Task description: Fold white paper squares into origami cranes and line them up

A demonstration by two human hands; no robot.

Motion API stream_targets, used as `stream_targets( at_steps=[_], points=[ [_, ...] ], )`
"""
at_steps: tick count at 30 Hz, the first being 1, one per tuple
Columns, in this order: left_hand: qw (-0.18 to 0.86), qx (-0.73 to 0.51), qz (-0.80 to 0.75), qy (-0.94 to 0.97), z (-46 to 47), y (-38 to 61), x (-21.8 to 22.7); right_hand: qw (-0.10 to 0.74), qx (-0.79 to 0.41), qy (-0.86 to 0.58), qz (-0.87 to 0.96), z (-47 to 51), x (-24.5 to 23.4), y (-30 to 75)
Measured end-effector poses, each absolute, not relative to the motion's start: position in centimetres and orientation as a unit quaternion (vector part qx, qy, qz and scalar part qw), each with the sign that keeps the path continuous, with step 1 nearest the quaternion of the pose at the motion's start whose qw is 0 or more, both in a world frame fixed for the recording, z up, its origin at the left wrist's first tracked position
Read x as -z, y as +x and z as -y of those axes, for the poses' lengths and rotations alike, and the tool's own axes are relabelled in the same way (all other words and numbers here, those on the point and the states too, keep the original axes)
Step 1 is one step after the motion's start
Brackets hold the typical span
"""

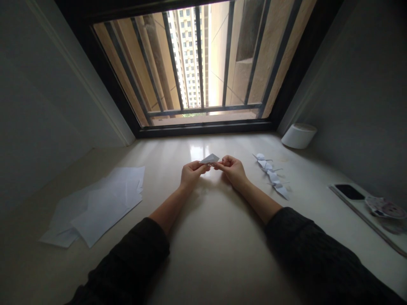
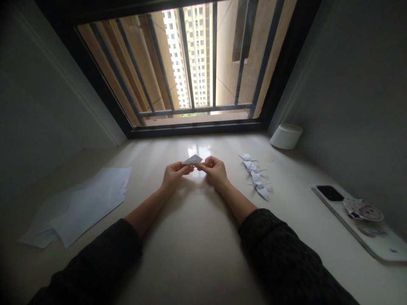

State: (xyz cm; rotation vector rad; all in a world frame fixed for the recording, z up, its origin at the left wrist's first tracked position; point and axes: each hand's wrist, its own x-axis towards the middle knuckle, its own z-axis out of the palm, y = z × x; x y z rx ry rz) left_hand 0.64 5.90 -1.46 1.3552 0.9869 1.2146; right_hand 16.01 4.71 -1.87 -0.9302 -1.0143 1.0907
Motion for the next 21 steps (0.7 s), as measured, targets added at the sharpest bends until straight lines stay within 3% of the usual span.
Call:
stream_targets(
  at_steps=[21],
  points=[
    [0.583, -0.396, -0.384, 0.597, -5.52, 0.64, 0.57, 0.681, -0.455, -0.423, 0.388, -5.68, 2.82, 16.7]
  ],
)
